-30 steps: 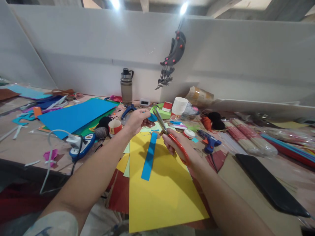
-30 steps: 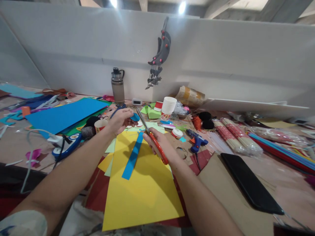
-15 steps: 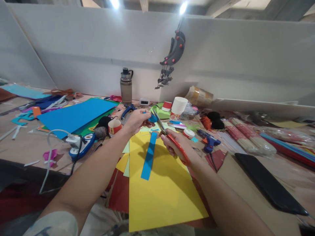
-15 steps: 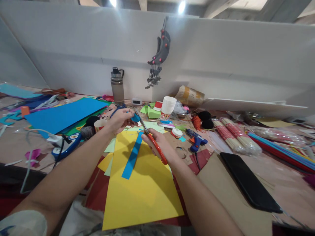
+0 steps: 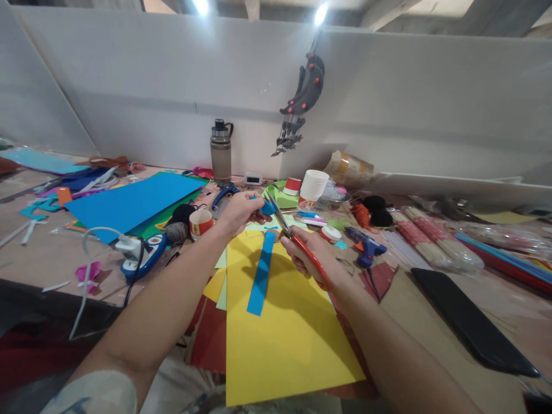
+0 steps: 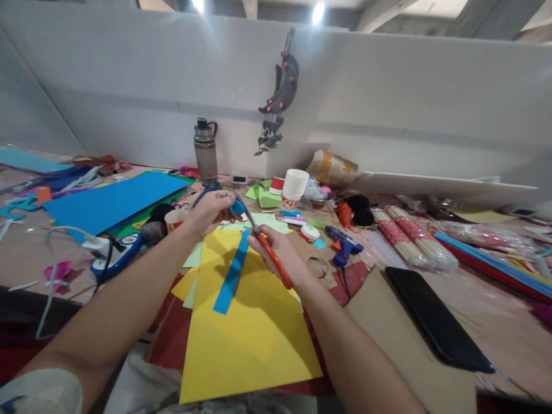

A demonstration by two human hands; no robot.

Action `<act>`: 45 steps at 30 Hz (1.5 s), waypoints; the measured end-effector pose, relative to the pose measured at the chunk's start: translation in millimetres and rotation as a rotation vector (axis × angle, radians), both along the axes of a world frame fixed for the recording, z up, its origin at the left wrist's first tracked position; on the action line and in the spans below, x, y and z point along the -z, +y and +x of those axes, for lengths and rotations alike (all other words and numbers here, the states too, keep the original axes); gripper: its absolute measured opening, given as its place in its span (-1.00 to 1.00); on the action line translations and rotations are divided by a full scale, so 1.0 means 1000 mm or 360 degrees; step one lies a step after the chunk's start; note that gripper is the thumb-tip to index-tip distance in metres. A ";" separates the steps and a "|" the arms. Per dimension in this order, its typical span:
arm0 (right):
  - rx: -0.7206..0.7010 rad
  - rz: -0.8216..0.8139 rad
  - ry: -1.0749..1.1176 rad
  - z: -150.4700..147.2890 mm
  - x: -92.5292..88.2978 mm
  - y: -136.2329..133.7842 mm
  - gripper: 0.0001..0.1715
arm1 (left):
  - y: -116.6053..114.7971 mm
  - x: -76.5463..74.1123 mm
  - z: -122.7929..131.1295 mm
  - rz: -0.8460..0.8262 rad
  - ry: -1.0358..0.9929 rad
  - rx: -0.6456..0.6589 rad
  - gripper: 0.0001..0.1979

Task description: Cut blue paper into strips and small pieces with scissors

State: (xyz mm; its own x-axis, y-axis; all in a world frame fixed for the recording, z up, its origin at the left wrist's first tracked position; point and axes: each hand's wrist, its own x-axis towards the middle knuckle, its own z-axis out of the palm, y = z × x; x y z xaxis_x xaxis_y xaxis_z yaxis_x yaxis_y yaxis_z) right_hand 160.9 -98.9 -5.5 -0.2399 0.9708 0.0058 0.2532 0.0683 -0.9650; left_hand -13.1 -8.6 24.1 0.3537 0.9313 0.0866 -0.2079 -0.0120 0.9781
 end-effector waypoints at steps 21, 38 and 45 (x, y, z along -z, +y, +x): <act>0.0017 -0.0153 0.0157 0.000 0.006 0.001 -0.61 | 0.003 0.002 -0.002 0.0027 0.0009 0.0036 -0.81; 0.0054 -0.0171 0.0136 -0.002 0.004 -0.001 -0.66 | 0.002 0.001 -0.002 0.0053 -0.0017 0.0031 -0.75; 0.0114 -0.0101 0.0100 -0.001 0.008 0.000 -0.65 | 0.000 0.001 0.001 0.0084 -0.0108 0.0027 -0.69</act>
